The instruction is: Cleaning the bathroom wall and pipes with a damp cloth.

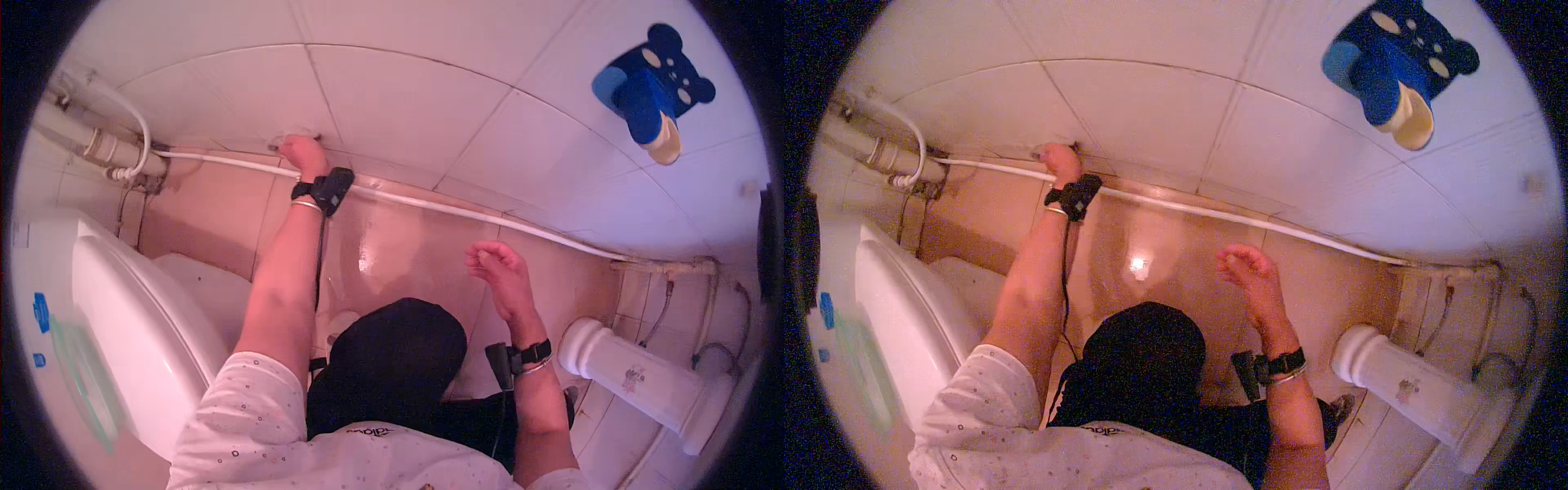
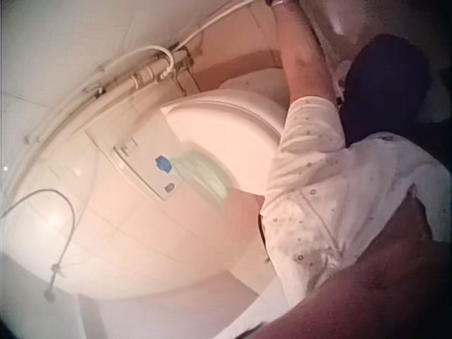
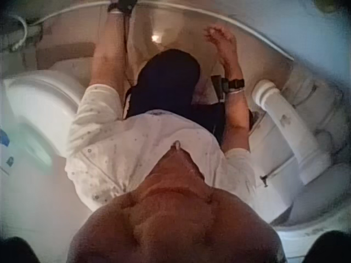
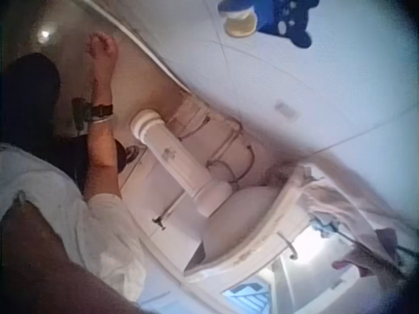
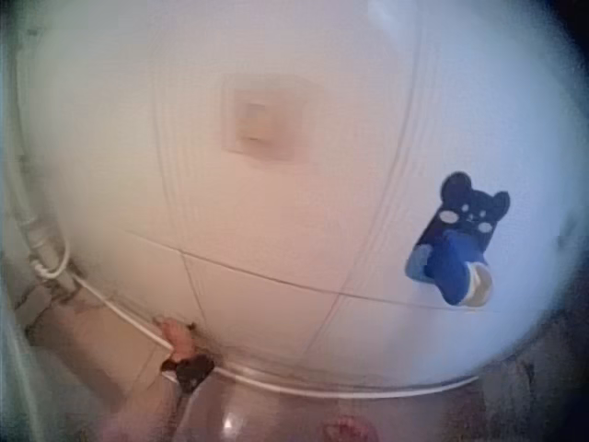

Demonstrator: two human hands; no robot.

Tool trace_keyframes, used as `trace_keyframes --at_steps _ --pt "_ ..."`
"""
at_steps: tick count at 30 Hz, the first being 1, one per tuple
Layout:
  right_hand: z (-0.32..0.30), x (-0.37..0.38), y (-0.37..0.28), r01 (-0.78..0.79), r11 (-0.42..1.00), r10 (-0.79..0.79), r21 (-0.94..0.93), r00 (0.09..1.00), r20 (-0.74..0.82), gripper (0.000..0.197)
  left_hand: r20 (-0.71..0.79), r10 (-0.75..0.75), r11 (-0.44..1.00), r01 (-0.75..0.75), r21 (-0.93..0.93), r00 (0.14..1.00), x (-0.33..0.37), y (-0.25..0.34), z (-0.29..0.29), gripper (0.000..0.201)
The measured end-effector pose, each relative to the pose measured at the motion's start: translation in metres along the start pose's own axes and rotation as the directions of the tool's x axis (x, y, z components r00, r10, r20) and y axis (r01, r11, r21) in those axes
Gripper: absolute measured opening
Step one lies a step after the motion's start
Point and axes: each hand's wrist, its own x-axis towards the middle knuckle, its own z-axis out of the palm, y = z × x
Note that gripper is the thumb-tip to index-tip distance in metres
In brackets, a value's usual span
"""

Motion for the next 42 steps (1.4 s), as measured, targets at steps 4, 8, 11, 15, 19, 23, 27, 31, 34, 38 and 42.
trace_keyframes --at_steps 4,8,11,15,19,23,27,31,34,38,42 --pt "-0.055 -0.016 0.002 -0.02 0.998 0.008 -0.064 0.984 -0.178 0.018 0.099 0.305 0.943 -0.315 0.106 0.947 -0.146 0.139 -0.069 0.02" --pt "-0.071 -0.032 0.001 -0.04 0.994 0.01 -0.104 0.962 -0.272 0.017 0.06 0.445 0.889 -0.432 -0.149 0.894 -0.226 0.205 -0.063 0.016" --pt "-0.019 -0.021 -0.005 0.021 1.0 -0.023 -0.015 0.99 -0.138 0.017 -0.049 0.443 0.815 -0.425 -0.394 0.895 -0.207 0.213 0.044 0.011" --pt "-0.087 -0.047 0.006 -0.037 0.995 0.002 -0.088 0.933 -0.36 0.018 -0.406 0.846 -0.082 -0.669 -0.738 0.345 -0.319 0.262 -0.116 0.012" --pt "-0.056 -0.033 -0.008 0.029 0.999 -0.033 -0.021 0.958 -0.286 0.019 0.15 0.939 -0.167 0.791 -0.589 0.31 -0.278 0.224 -0.19 0.015" --pt "-0.066 -0.033 -0.009 0.094 0.995 -0.084 0.027 0.967 -0.24 0.02 -0.01 0.871 -0.11 0.174 -0.979 0.491 -0.254 0.166 -0.187 0.024" --pt "-0.056 -0.023 -0.006 0.098 0.995 -0.104 -0.036 0.973 -0.208 0.021 0.046 0.721 -0.357 0.428 -0.83 0.691 -0.211 0.09 -0.156 0.028" --pt "-0.059 -0.021 0.0 0.097 0.995 -0.097 -0.006 0.981 -0.166 0.019 0.322 0.417 -0.297 0.462 -0.835 0.85 -0.167 0.104 -0.173 0.027" --pt "-0.058 -0.019 -0.001 0.097 0.995 -0.093 0.014 0.98 -0.176 0.019 0.196 0.605 -0.335 0.47 -0.816 0.772 -0.188 0.115 -0.18 0.027" --pt "-0.063 -0.024 0.005 0.034 0.998 -0.043 -0.044 0.973 -0.225 0.019 0.135 0.536 -0.096 0.219 -0.971 0.833 -0.229 0.165 -0.178 0.023" --pt "-0.062 -0.031 0.01 0.025 1.0 -0.021 0.012 0.968 -0.25 0.019 -0.236 0.705 -0.001 -0.332 -0.943 0.669 -0.227 0.171 -0.158 0.023"
